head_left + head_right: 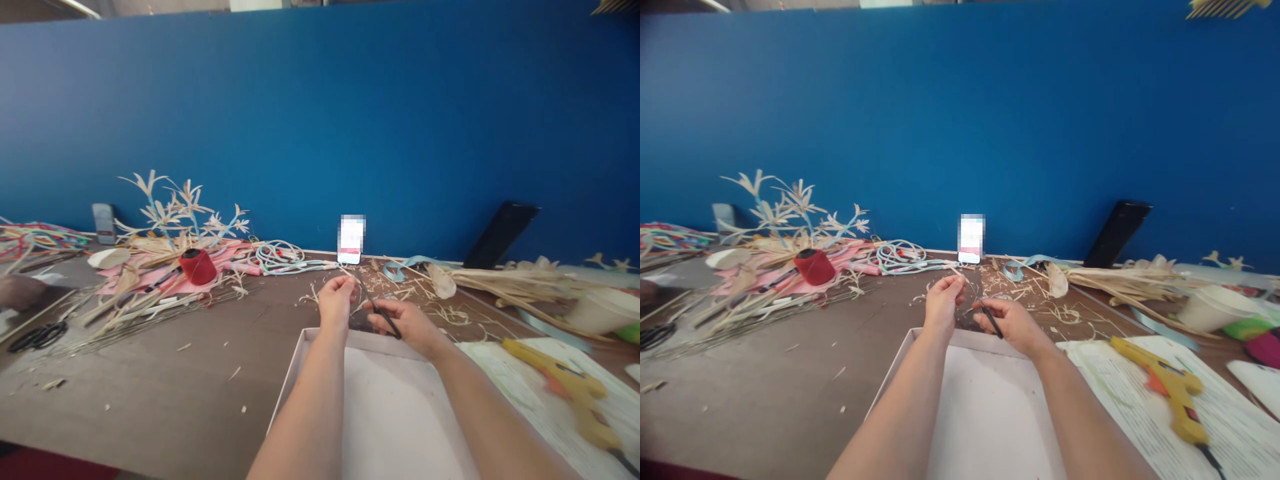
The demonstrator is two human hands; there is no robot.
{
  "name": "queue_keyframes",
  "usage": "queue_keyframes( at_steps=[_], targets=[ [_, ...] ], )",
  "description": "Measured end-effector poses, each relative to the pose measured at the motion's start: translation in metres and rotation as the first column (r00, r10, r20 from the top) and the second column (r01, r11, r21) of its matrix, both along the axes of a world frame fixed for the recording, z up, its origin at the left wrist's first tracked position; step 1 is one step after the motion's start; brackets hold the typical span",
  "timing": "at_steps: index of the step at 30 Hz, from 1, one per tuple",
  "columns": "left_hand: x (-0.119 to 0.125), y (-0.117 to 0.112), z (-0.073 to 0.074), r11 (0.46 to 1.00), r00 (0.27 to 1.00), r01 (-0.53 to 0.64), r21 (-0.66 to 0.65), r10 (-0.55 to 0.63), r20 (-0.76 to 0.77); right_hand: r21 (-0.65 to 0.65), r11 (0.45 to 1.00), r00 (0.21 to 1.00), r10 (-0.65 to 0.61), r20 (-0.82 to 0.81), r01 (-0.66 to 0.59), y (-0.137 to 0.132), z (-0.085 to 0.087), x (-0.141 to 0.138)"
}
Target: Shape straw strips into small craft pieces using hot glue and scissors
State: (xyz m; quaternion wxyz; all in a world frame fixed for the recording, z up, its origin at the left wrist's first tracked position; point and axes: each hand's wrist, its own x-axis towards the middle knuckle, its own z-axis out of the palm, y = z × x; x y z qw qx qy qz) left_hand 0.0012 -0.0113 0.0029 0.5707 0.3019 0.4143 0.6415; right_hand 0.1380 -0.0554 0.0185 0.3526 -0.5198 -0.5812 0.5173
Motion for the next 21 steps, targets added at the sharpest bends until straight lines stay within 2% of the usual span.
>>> queue_keyframes(
  at_steps=[21],
  targets=[
    [0.0009,0.0011,-0.0015,0.998,0.998,-0.055,-0.001,0.055,-0.004,0.013,1.000,1.000,0.000,-0.002,0.000,0.0004,-0.0018,-0.0025]
  ],
)
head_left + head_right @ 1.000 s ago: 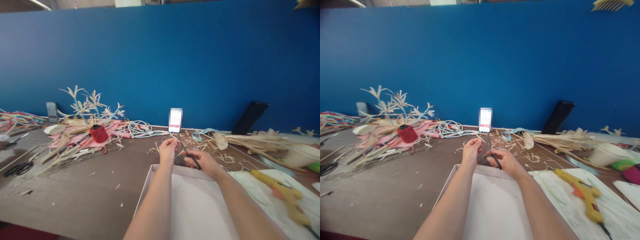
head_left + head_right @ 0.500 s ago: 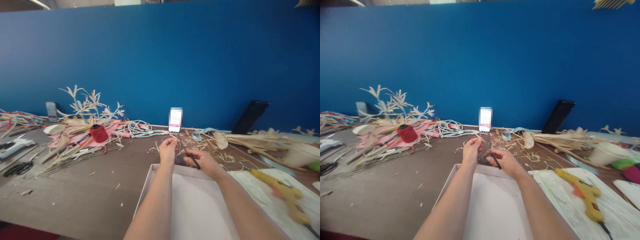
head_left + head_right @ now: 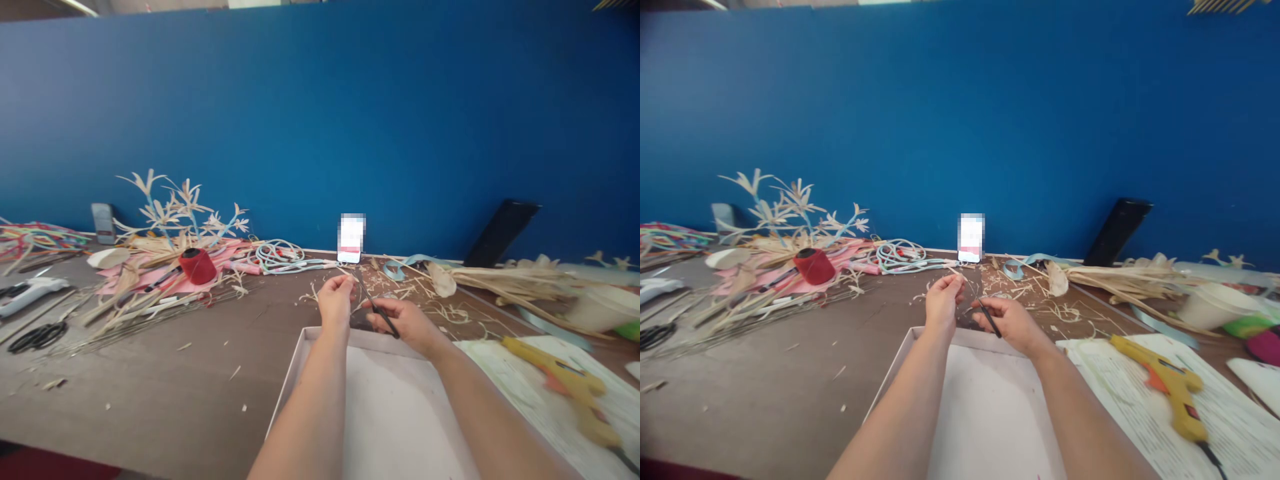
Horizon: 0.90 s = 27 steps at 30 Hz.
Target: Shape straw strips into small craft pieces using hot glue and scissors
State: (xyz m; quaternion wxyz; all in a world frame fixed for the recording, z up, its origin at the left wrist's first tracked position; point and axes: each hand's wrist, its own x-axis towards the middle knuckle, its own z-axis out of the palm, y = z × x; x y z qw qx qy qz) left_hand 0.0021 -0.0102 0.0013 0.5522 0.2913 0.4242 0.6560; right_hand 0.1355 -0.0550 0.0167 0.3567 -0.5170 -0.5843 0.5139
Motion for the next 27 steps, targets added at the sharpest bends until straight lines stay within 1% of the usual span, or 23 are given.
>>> queue_keyframes(
  at_steps=[7,10,14,17,21,24,27],
  targets=[
    [0.000,0.001,-0.002,1.000,1.000,0.000,0.011,0.000,0.012,0.001,1.000,0.999,-0.006,0.032,0.006,0.000,0.003,-0.002],
    [0.000,0.000,-0.001,1.000,1.000,-0.001,0.013,0.001,0.013,0.010,1.000,0.999,-0.030,0.041,0.029,-0.001,0.005,-0.004],
    [0.000,-0.002,0.001,1.000,1.000,-0.003,0.006,0.003,0.030,0.030,0.997,0.997,-0.066,0.051,0.065,0.000,0.003,-0.003],
    [0.000,-0.003,0.003,1.000,0.998,0.015,0.014,-0.016,0.062,0.038,0.993,0.994,-0.109,0.018,0.109,0.001,0.000,-0.002],
    [-0.001,-0.005,0.007,0.998,0.991,0.063,0.007,-0.064,0.115,0.041,0.983,0.983,-0.182,0.012,0.181,0.000,0.002,-0.002],
    [-0.001,-0.006,0.009,0.996,0.982,0.087,-0.009,-0.084,0.170,0.053,0.981,0.982,-0.188,0.007,0.187,-0.001,0.004,-0.003],
    [-0.001,-0.007,0.010,0.995,0.966,0.102,0.008,-0.101,0.239,0.052,0.981,0.983,-0.186,0.008,0.185,-0.002,0.005,-0.004]
  ],
)
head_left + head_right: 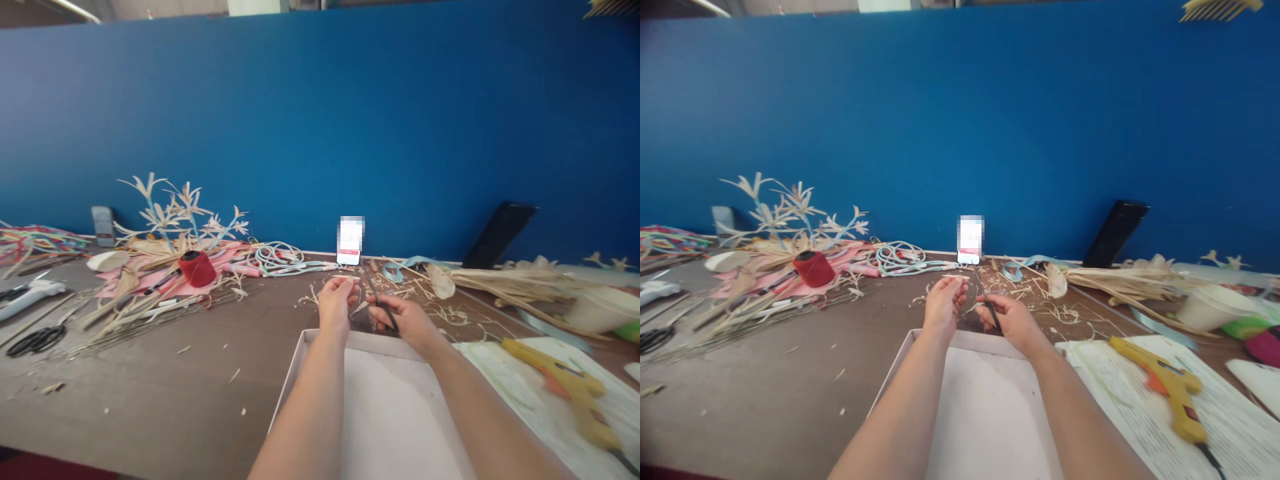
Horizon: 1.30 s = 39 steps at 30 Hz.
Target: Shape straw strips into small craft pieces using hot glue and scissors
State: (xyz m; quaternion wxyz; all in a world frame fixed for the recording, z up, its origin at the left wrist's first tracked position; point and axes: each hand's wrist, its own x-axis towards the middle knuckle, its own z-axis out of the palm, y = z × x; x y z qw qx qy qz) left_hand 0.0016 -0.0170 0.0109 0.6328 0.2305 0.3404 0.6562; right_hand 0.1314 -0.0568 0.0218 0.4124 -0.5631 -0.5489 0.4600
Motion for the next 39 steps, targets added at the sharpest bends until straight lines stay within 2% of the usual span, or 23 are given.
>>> queue_keyframes(
  at_steps=[7,14,23,27,35,39],
  targets=[
    [0.001,0.001,-0.002,0.997,0.994,0.031,0.070,-0.038,0.099,0.005,1.000,1.000,0.027,-0.008,-0.027,0.001,-0.002,0.002],
    [0.000,0.003,-0.004,0.995,0.998,0.003,0.099,-0.009,0.066,0.003,0.999,0.998,0.048,-0.029,-0.048,0.004,-0.008,0.003],
    [-0.001,0.004,-0.001,0.993,0.997,-0.077,0.092,0.076,0.015,-0.012,0.997,0.996,0.070,-0.054,-0.070,0.003,-0.008,0.002],
    [-0.001,0.007,-0.004,0.984,0.990,-0.132,0.117,0.137,-0.042,-0.020,0.995,0.994,0.097,-0.058,-0.098,0.005,-0.009,0.003],
    [-0.001,0.006,-0.003,0.969,0.934,-0.189,0.157,0.226,-0.276,-0.014,0.994,0.993,0.104,-0.062,-0.105,0.004,-0.009,0.003],
    [0.000,0.006,-0.005,0.959,0.914,-0.218,0.180,0.265,-0.308,-0.019,0.993,0.991,0.111,-0.076,-0.112,0.004,-0.010,0.003]
  ],
)
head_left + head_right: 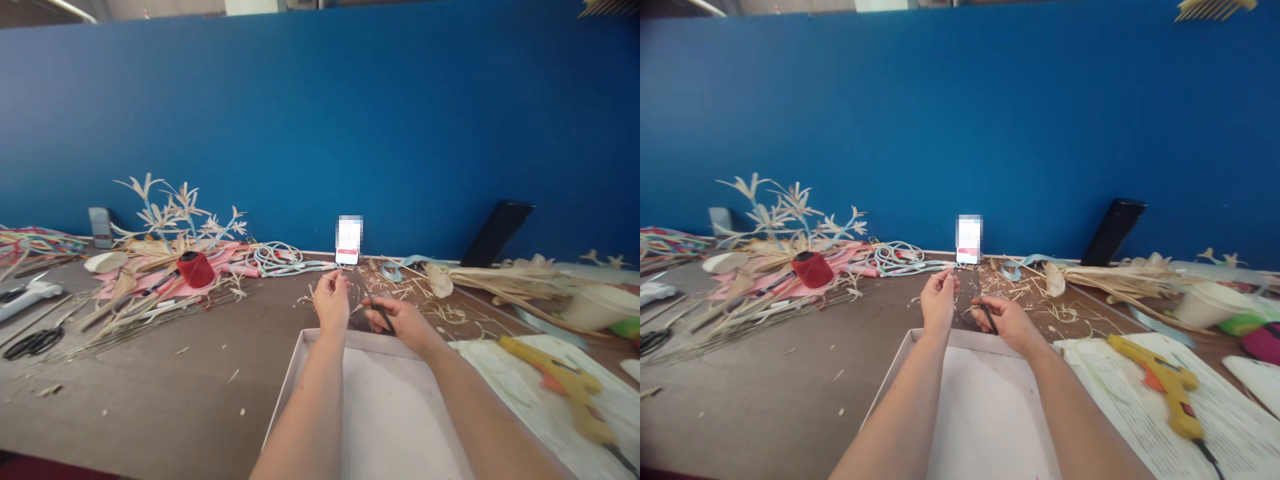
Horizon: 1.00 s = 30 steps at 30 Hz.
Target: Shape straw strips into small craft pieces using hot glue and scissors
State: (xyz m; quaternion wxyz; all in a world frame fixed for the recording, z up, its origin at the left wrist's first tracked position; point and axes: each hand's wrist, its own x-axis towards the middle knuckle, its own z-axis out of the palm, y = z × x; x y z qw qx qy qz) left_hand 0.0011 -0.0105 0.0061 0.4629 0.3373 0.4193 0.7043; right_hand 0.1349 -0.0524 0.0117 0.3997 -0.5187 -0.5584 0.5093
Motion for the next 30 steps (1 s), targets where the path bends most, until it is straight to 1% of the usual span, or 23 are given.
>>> queue_keyframes(
  at_steps=[5,9,13,18,22,26,30],
  targets=[
    [-0.0008,0.0006,-0.0007,1.000,0.999,0.020,-0.008,-0.021,-0.026,-0.003,1.000,1.000,0.009,0.009,-0.009,-0.0008,0.0019,0.0000],
    [-0.0008,-0.0013,0.0022,0.997,0.995,0.077,-0.008,-0.076,0.060,-0.017,1.000,1.000,0.008,0.022,-0.008,-0.0030,0.0063,-0.0015],
    [-0.0010,-0.0024,0.0036,0.997,0.990,0.070,-0.040,-0.065,0.129,-0.012,1.000,0.999,0.012,0.042,-0.012,-0.0041,0.0081,-0.0022],
    [-0.0036,-0.0012,0.0021,0.994,0.992,0.080,-0.076,-0.071,0.109,-0.008,0.999,0.998,0.040,0.051,-0.040,-0.0041,0.0064,-0.0009],
    [-0.0043,-0.0010,0.0013,0.991,0.987,0.088,-0.099,-0.074,0.140,0.000,0.998,0.996,0.062,0.060,-0.062,-0.0047,0.0070,0.0000],
    [-0.0038,-0.0010,0.0007,0.989,0.984,0.118,-0.094,-0.103,0.147,0.002,0.997,0.995,0.071,0.065,-0.072,-0.0046,0.0074,0.0008],
    [-0.0041,0.0001,-0.0001,0.987,0.984,0.120,-0.108,-0.104,0.145,0.003,0.997,0.994,0.080,0.076,-0.080,-0.0038,0.0066,0.0017]
  ],
)
